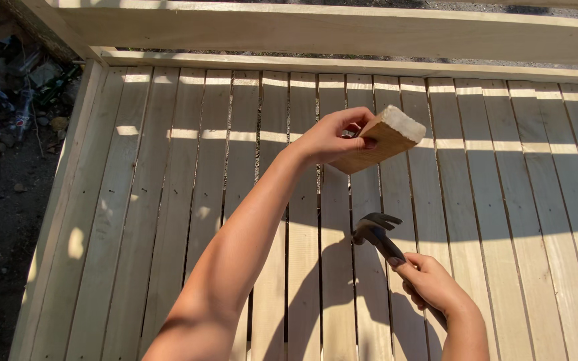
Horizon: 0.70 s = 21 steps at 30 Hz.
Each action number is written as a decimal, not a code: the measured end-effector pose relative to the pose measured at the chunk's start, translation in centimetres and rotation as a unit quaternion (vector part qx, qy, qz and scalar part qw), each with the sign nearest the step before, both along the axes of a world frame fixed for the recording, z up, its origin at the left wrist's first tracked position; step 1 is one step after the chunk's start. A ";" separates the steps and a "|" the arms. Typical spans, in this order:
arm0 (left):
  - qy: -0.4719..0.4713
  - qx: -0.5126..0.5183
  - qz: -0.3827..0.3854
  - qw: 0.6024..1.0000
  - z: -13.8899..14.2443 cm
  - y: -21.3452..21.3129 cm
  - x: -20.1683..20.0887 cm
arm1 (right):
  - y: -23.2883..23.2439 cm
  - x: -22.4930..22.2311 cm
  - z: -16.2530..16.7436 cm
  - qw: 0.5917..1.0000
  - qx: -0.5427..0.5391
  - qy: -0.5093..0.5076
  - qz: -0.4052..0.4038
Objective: The person holds a small concrete block in one hand and a claw hammer in the other, repeatedly striking the block with the hammer while standing over a slatted wooden frame, repositioning and turning the block between strikes.
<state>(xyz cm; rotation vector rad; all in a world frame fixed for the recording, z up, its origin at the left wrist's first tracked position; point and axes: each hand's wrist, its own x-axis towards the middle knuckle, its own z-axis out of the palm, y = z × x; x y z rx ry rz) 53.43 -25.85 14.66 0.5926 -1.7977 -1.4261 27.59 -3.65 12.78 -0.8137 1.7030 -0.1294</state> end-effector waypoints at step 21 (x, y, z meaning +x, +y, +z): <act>-0.071 -0.070 0.584 0.806 -7.1 8.0 9.5 | -5.1 5.7 0.0 0.929 -0.225 -0.188 -0.226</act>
